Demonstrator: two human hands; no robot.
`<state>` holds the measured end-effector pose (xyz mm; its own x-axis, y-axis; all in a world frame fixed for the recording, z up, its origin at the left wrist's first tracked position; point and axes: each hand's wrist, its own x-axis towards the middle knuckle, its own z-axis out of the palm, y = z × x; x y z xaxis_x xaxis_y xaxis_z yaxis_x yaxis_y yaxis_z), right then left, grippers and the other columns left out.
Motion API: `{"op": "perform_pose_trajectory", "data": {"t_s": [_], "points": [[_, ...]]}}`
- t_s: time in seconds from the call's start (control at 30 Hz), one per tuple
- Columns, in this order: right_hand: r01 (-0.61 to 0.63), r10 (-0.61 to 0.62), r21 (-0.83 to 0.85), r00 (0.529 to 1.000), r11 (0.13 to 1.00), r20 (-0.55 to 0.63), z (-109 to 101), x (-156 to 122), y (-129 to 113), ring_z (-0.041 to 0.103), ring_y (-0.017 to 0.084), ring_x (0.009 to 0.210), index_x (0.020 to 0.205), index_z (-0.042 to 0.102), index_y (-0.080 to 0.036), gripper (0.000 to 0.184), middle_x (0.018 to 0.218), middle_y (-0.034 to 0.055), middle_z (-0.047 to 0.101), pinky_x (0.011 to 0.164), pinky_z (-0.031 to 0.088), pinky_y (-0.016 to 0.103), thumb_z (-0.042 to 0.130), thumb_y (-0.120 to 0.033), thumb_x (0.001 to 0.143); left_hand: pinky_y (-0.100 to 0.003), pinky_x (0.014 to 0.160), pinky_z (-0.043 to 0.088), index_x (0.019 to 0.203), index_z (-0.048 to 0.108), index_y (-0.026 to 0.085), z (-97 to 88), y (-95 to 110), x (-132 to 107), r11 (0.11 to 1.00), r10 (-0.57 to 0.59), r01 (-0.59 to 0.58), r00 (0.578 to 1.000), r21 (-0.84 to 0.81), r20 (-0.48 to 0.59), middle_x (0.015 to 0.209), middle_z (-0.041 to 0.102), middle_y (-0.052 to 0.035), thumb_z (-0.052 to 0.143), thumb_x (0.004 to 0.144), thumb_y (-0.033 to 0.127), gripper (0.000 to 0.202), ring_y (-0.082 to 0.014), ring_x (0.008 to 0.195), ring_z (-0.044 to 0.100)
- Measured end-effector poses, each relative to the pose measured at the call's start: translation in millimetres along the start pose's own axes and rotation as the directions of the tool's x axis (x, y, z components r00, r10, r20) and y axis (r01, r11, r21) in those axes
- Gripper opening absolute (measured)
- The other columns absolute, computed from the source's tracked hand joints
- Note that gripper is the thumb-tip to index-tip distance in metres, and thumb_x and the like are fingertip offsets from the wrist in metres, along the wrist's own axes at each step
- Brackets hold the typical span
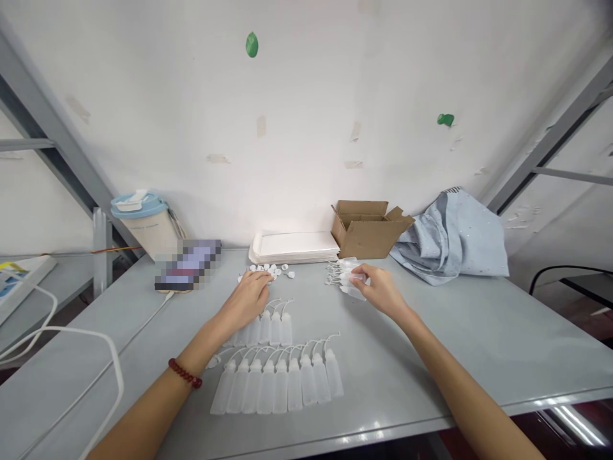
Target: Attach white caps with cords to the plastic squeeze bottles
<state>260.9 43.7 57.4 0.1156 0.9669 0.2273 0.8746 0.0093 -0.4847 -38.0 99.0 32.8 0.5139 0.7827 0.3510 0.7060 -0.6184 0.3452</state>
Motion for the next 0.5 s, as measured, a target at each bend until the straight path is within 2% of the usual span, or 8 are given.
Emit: {"op": "perform_pose_trajectory", "data": {"t_s": [0.2, 0.5], "points": [[0.015, -0.01, -0.108, 0.999, 0.994, 0.042, -2.6, -2.4, -4.3, 0.058, 0.024, 0.089, 0.084, 0.062, -0.015, 0.014, 0.092, 0.01, 0.068, 0.066, 0.039, 0.028, 0.054, -0.024, 0.078, -0.044, 0.089, 0.045, 0.101, 0.065, 0.015, -3.6, 6.3, -0.4, 1.0, -0.011, 0.011, 0.999, -0.008, 0.038, 0.109, 0.065, -0.0101, 0.033, 0.087, 0.016, 0.035, -0.0259, 0.101, 0.055], [0.075, -0.062, -0.19, 0.996, 0.979, 0.071, -2.9, -3.4, -4.3, 0.055, 0.025, 0.094, 0.082, 0.06, -0.016, 0.007, 0.094, 0.0085, 0.066, 0.068, 0.039, 0.028, 0.057, -0.018, 0.075, -0.04, 0.087, 0.046, 0.095, 0.065, 0.017, -2.9, 6.6, -0.6, 0.999, -0.033, 0.034, 0.997, -0.021, 0.067, 0.102, 0.064, -0.0102, 0.035, 0.087, 0.017, 0.031, -0.0246, 0.099, 0.057]]}}
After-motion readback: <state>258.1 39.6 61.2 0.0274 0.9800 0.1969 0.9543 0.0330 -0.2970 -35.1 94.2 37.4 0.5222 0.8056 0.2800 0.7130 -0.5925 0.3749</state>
